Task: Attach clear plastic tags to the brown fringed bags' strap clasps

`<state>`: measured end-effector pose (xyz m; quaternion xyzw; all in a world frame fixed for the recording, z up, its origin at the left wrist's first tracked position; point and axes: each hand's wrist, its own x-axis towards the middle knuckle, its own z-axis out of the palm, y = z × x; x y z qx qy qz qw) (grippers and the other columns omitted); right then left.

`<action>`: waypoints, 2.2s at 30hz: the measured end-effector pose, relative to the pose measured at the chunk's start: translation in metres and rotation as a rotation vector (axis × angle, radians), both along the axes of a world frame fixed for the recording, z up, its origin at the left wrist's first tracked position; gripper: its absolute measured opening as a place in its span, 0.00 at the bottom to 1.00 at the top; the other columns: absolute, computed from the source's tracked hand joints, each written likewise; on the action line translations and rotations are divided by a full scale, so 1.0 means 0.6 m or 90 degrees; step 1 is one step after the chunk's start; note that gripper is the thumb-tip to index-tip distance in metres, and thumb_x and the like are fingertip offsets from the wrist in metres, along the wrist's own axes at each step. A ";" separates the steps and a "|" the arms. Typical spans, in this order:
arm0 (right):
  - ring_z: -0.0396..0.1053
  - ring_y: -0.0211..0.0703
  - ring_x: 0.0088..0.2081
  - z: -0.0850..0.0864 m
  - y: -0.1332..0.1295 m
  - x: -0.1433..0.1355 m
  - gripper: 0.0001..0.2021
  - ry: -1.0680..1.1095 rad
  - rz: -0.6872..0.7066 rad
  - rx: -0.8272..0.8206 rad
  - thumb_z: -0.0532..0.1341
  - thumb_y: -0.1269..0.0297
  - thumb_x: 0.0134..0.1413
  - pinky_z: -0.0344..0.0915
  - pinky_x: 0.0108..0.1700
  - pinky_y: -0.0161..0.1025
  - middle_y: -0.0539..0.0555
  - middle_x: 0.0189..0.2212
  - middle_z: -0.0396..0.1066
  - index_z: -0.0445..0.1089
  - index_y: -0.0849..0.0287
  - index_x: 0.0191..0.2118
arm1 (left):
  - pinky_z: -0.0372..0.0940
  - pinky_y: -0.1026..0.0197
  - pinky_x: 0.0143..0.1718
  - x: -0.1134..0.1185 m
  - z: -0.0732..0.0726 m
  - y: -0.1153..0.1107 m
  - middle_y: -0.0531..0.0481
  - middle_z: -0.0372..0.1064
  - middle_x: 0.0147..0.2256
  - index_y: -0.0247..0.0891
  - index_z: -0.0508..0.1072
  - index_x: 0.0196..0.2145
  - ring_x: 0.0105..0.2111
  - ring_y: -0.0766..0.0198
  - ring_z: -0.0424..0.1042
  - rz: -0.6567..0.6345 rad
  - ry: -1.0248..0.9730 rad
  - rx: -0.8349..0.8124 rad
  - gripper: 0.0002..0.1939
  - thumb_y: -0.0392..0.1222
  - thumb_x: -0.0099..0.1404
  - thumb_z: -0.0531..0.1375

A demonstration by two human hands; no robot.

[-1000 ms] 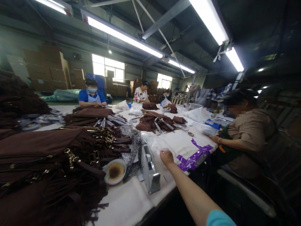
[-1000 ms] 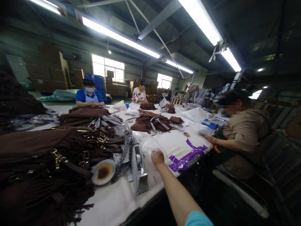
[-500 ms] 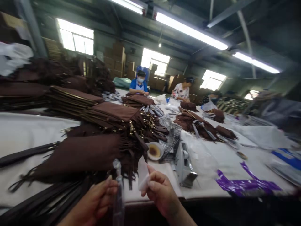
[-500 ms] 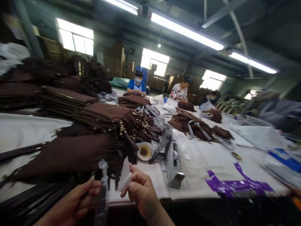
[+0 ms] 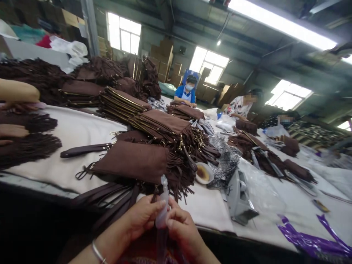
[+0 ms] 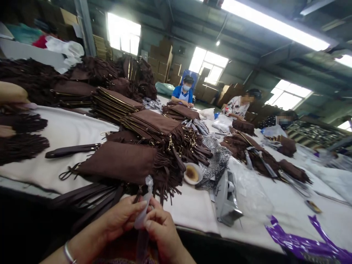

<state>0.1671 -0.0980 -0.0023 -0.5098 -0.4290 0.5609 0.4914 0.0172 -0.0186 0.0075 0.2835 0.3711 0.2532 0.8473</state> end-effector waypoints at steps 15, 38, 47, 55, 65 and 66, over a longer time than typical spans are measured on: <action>0.66 0.43 0.30 0.004 0.083 0.010 0.12 -0.280 -0.116 -0.023 0.61 0.59 0.50 0.61 0.34 0.36 0.53 0.25 0.72 0.77 0.63 0.28 | 0.43 0.69 0.17 0.004 -0.022 0.006 0.61 0.56 0.19 0.37 0.66 0.32 0.16 0.75 0.49 0.013 0.144 0.110 0.24 0.60 0.52 0.65; 0.66 0.41 0.30 0.004 0.007 0.025 0.09 -0.223 -0.068 -0.068 0.62 0.62 0.49 0.60 0.34 0.35 0.52 0.25 0.70 0.77 0.63 0.27 | 0.48 0.67 0.21 0.009 -0.002 0.034 0.58 0.53 0.18 0.36 0.64 0.21 0.20 0.70 0.51 -0.021 0.291 0.303 0.21 0.57 0.56 0.62; 0.64 0.40 0.29 -0.001 -0.004 0.027 0.10 -0.188 -0.093 -0.077 0.63 0.61 0.50 0.60 0.34 0.35 0.51 0.24 0.69 0.76 0.63 0.26 | 0.47 0.66 0.22 0.006 0.009 0.031 0.58 0.53 0.19 0.36 0.64 0.20 0.21 0.69 0.51 -0.014 0.355 0.392 0.20 0.55 0.56 0.61; 0.66 0.41 0.31 0.001 -0.009 0.026 0.09 -0.240 -0.090 -0.036 0.62 0.63 0.52 0.61 0.36 0.35 0.52 0.26 0.70 0.76 0.62 0.27 | 0.45 0.68 0.18 0.010 0.017 0.026 0.60 0.54 0.15 0.36 0.65 0.23 0.17 0.72 0.49 -0.002 0.257 0.218 0.22 0.59 0.50 0.64; 0.67 0.41 0.32 0.001 -0.005 0.023 0.08 -0.252 -0.091 -0.034 0.61 0.65 0.52 0.61 0.37 0.36 0.52 0.27 0.71 0.76 0.61 0.27 | 0.42 0.69 0.17 0.024 0.017 0.020 0.61 0.53 0.13 0.36 0.66 0.22 0.14 0.74 0.47 0.012 0.240 0.182 0.23 0.59 0.47 0.66; 0.67 0.41 0.32 0.000 -0.005 0.023 0.08 -0.246 -0.092 -0.034 0.61 0.65 0.52 0.61 0.37 0.36 0.52 0.27 0.71 0.76 0.61 0.27 | 0.44 0.69 0.17 0.024 0.016 0.020 0.61 0.53 0.13 0.36 0.66 0.22 0.14 0.74 0.48 0.016 0.248 0.192 0.23 0.59 0.48 0.66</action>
